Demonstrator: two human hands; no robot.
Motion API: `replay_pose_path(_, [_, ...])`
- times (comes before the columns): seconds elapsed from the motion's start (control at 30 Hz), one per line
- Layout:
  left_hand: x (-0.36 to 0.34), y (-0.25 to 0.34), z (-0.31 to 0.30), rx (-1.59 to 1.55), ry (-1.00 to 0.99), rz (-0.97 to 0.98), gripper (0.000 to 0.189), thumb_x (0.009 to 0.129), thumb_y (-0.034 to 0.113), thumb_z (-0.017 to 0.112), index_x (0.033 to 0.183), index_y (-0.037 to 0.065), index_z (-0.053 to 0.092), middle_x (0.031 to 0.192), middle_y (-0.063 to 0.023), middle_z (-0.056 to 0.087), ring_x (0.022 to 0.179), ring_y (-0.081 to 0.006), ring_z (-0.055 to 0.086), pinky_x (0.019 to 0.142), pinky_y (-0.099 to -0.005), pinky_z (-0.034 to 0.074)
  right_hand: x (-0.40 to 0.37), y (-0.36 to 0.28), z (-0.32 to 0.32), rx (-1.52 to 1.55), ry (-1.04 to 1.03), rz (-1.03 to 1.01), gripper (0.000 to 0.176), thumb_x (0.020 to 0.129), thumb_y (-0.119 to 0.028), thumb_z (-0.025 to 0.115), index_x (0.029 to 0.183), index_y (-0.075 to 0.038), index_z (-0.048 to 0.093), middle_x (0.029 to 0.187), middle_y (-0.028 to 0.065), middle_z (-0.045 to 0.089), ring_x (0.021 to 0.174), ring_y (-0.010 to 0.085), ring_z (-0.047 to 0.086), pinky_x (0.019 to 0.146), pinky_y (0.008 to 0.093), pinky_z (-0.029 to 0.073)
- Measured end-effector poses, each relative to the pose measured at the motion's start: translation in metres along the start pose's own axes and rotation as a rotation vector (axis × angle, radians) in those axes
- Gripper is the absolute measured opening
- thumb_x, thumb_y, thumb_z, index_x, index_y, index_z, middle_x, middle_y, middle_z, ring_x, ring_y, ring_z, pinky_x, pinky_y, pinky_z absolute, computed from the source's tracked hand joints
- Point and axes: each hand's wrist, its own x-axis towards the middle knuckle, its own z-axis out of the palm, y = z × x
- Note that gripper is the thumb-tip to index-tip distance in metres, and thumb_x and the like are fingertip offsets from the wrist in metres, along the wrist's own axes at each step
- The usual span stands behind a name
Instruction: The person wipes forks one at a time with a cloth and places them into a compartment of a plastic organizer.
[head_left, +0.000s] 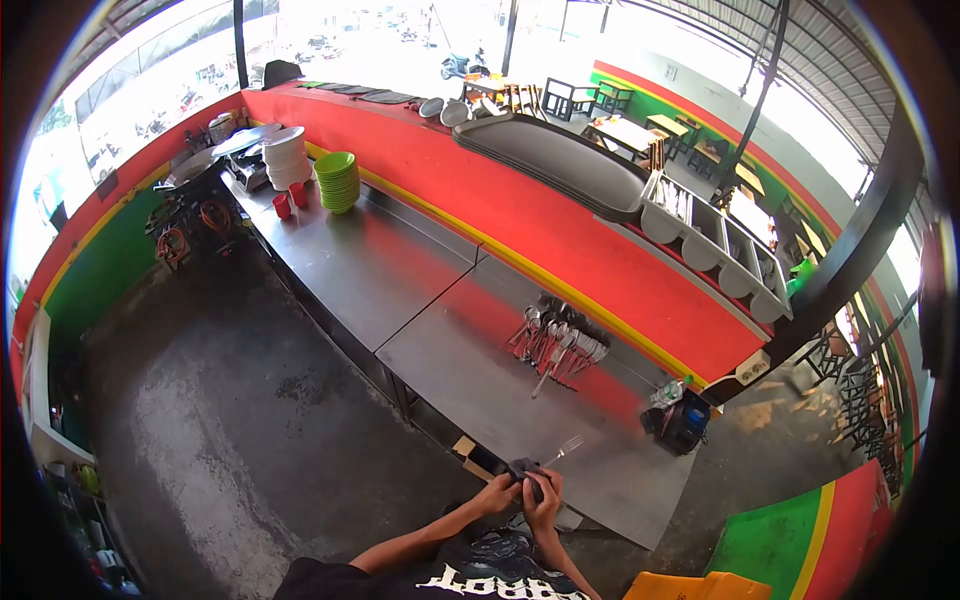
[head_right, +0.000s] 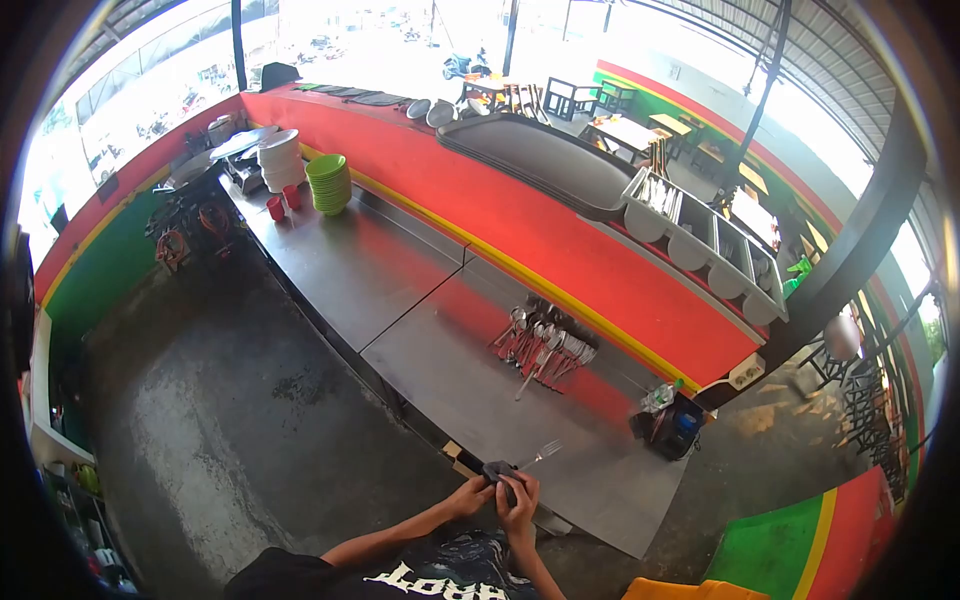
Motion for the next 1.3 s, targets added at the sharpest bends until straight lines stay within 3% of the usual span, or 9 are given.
replay_pose_path(0.13, [0.005,-0.002,-0.007,-0.020,-0.049,-0.026,0.027,0.103,0.017,0.050,0.121,-0.002,0.058,0.108,-0.0081,0.066,0.102,-0.0163,0.061,0.092,-0.0314,0.048,0.008,0.000,-0.003,-0.032,-0.004,-0.053,0.016,0.085,-0.015,0.069,0.097,-0.004,0.072,0.105,0.0161,0.063,0.101,0.0337,0.060,0.089,0.0422,0.047])
replay_pose_path(0.23, [0.001,0.019,-0.005,-0.235,-0.019,0.079,0.024,0.103,0.018,0.050,0.108,-0.003,0.059,0.089,-0.0048,0.065,0.083,-0.0120,0.058,0.075,-0.0297,0.049,0.014,0.008,-0.001,-0.032,0.015,-0.026,0.017,0.085,-0.015,0.069,0.097,-0.004,0.072,0.106,0.0158,0.062,0.102,0.0338,0.059,0.089,0.0422,0.047])
replay_pose_path(0.33, [-0.002,0.021,-0.017,-0.156,-0.171,0.078,0.027,0.105,0.021,0.048,0.116,-0.002,0.060,0.099,-0.0057,0.066,0.094,-0.0126,0.062,0.088,-0.0284,0.048,0.024,0.018,-0.003,-0.119,0.099,-0.003,0.017,0.087,-0.015,0.069,0.100,-0.004,0.072,0.108,0.0158,0.061,0.103,0.0338,0.058,0.090,0.0422,0.046])
replay_pose_path(0.43, [-0.020,0.033,-0.014,-0.233,-0.204,0.092,0.028,0.106,0.023,0.047,0.113,-0.001,0.060,0.091,-0.0036,0.065,0.088,-0.0107,0.061,0.083,-0.0259,0.047,0.033,0.040,-0.014,-0.147,0.194,0.126,0.018,0.089,-0.017,0.068,0.101,-0.004,0.071,0.108,0.0161,0.061,0.103,0.0339,0.057,0.092,0.0424,0.045])
replay_pose_path(0.57, [-0.036,0.028,0.005,-0.261,-0.155,0.080,0.026,0.106,0.023,0.047,0.109,0.001,0.060,0.088,-0.0030,0.064,0.084,-0.0100,0.060,0.081,-0.0251,0.047,0.039,0.065,-0.035,-0.293,0.249,0.143,0.022,0.093,-0.022,0.065,0.102,-0.002,0.070,0.104,0.0165,0.062,0.103,0.0351,0.057,0.091,0.0431,0.045])
replay_pose_path(0.83, [-0.034,0.054,0.001,-0.338,-0.054,0.013,0.029,0.106,0.025,0.046,0.114,0.002,0.062,0.085,-0.0016,0.064,0.079,-0.0095,0.060,0.072,-0.0233,0.045,0.013,0.098,-0.046,-0.181,0.450,0.515,0.032,0.095,-0.027,0.063,0.106,0.003,0.065,0.105,0.0191,0.062,0.096,0.0353,0.061,0.086,0.0423,0.047])
replay_pose_path(1.03, [-0.017,0.062,-0.008,-0.346,0.039,0.000,0.030,0.105,0.028,0.050,0.116,0.004,0.064,0.083,0.0005,0.065,0.077,-0.0061,0.059,0.070,-0.0210,0.043,-0.011,0.054,-0.018,0.054,0.318,0.546,0.029,0.095,-0.023,0.061,0.107,0.003,0.066,0.103,0.0183,0.066,0.095,0.0307,0.063,0.087,0.0374,0.048])
replay_pose_path(1.13, [-0.008,0.055,-0.005,-0.419,0.056,0.055,0.027,0.104,0.025,0.052,0.116,0.005,0.065,0.084,0.0012,0.065,0.077,-0.0058,0.057,0.074,-0.0227,0.046,-0.014,-0.001,-0.009,0.201,0.271,0.406,0.021,0.091,-0.016,0.065,0.104,0.001,0.067,0.102,0.0168,0.065,0.096,0.0317,0.062,0.087,0.0384,0.047])
replay_pose_path(1.3, [-0.003,0.044,0.006,-0.427,0.228,-0.045,0.026,0.104,0.022,0.051,0.114,0.003,0.065,0.089,0.0015,0.065,0.080,-0.0057,0.058,0.073,-0.0227,0.047,-0.002,-0.038,-0.011,0.138,0.121,0.102,0.018,0.084,-0.009,0.069,0.099,0.000,0.069,0.102,0.0165,0.066,0.094,0.0319,0.064,0.086,0.0383,0.049])
